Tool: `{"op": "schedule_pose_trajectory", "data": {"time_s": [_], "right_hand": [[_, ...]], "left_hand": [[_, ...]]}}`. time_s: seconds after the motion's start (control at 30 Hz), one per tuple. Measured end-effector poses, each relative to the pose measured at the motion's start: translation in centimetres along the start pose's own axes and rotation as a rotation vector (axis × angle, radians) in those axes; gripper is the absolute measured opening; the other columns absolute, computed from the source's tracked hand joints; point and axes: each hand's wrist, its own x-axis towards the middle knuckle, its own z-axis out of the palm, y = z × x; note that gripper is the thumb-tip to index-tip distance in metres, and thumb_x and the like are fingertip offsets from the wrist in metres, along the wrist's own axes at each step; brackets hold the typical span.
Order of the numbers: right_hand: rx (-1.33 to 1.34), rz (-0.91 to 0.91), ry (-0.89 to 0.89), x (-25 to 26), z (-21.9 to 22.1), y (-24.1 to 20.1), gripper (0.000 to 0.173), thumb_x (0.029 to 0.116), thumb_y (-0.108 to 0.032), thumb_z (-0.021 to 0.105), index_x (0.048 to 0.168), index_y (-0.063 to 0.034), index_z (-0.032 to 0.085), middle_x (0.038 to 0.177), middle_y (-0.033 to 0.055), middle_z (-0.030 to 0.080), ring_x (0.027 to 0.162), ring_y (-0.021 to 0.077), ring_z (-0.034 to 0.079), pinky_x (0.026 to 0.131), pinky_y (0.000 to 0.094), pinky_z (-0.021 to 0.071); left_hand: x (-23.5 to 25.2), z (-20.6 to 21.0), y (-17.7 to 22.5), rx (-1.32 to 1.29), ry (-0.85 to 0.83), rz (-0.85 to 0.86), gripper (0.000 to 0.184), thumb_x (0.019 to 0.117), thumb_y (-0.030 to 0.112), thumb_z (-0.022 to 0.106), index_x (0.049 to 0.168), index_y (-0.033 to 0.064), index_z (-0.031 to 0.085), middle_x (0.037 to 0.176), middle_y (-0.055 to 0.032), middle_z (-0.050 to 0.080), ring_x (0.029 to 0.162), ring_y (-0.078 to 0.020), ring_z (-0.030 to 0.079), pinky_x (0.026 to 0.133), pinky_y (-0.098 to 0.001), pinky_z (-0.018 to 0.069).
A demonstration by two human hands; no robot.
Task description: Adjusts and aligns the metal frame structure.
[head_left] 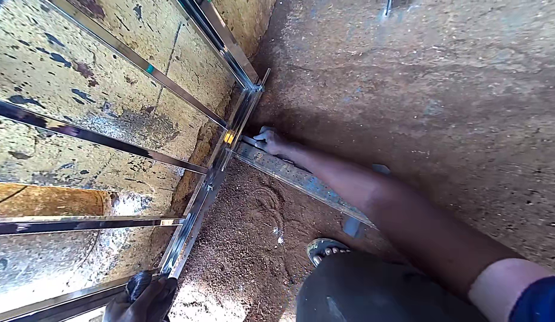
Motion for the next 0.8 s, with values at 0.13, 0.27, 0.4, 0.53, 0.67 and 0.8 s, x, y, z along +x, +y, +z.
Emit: {"op": "schedule_pose_trajectory", "data": {"time_s": [0.13, 0.27, 0.4, 0.53, 0.67, 0.8], "right_hand": [[-0.003, 0.002, 0.004, 0.4, 0.0, -0.2, 0.032, 0.0993, -0.02, 0.065, 0.124, -0.0015, 0.073, 0.12, 0.022, 0.064, 0.116, 0.0341, 0.06, 0.105, 0.0464, 0.0464], [-0.01, 0.062, -0.005, 1.6, 0.4, -0.7, 0.034, 0.1007, -0.021, 0.062, 0.126, -0.0011, 0.072, 0.123, 0.0239, 0.063, 0.12, 0.0356, 0.059, 0.107, 0.0467, 0.0457], [-0.01, 0.026, -0.021, 1.9, 0.2, -0.4, 0.033, 0.0999, -0.02, 0.063, 0.126, -0.0023, 0.072, 0.123, 0.0238, 0.064, 0.118, 0.0357, 0.06, 0.107, 0.0465, 0.0452], [0.089, 0.046, 0.023, 1.8, 0.1, -0.2, 0.031, 0.0971, -0.019, 0.069, 0.123, -0.0034, 0.074, 0.121, 0.0235, 0.065, 0.117, 0.035, 0.061, 0.106, 0.0461, 0.0455], [0.14, 0.053, -0.028, 1.8, -0.7, -0.8, 0.033, 0.094, -0.023, 0.073, 0.12, -0.0026, 0.075, 0.119, 0.0214, 0.067, 0.114, 0.0324, 0.062, 0.102, 0.0476, 0.0473], [0.113, 0.054, -0.012, 1.5, -0.3, -0.9, 0.033, 0.0945, -0.025, 0.073, 0.121, -0.0043, 0.076, 0.12, 0.0215, 0.066, 0.114, 0.0327, 0.061, 0.102, 0.0474, 0.0471]], "left_hand": [[0.6, 0.5, 0.8, -0.042, -0.004, 0.029, 0.01, 0.0871, 0.013, 0.069, 0.086, 0.0055, 0.062, 0.065, -0.0014, 0.069, 0.056, -0.0134, 0.068, 0.056, -0.0348, 0.0601], [1.1, 2.2, 2.0, -0.065, -0.035, 0.023, 0.01, 0.0878, 0.013, 0.068, 0.087, 0.0049, 0.063, 0.065, -0.0028, 0.068, 0.055, -0.0147, 0.067, 0.054, -0.035, 0.0594], [1.1, 3.2, 3.0, -0.081, -0.056, 0.066, 0.009, 0.0861, 0.012, 0.069, 0.083, 0.0048, 0.063, 0.063, -0.0036, 0.068, 0.053, -0.0149, 0.067, 0.051, -0.0338, 0.0586], [0.6, 2.5, 2.4, -0.084, -0.049, 0.069, 0.009, 0.0862, 0.01, 0.067, 0.08, 0.0069, 0.062, 0.061, -0.0016, 0.067, 0.052, -0.0131, 0.066, 0.051, -0.033, 0.058], [0.6, 3.0, 1.6, -0.059, -0.061, 0.037, 0.01, 0.0867, 0.011, 0.069, 0.083, 0.0046, 0.062, 0.062, -0.0023, 0.067, 0.053, -0.0134, 0.066, 0.053, -0.0338, 0.0584], [0.6, 3.3, 1.6, -0.067, -0.058, 0.015, 0.011, 0.0857, 0.011, 0.071, 0.084, 0.0041, 0.062, 0.063, -0.0032, 0.067, 0.053, -0.0142, 0.066, 0.053, -0.0339, 0.0586]]}}
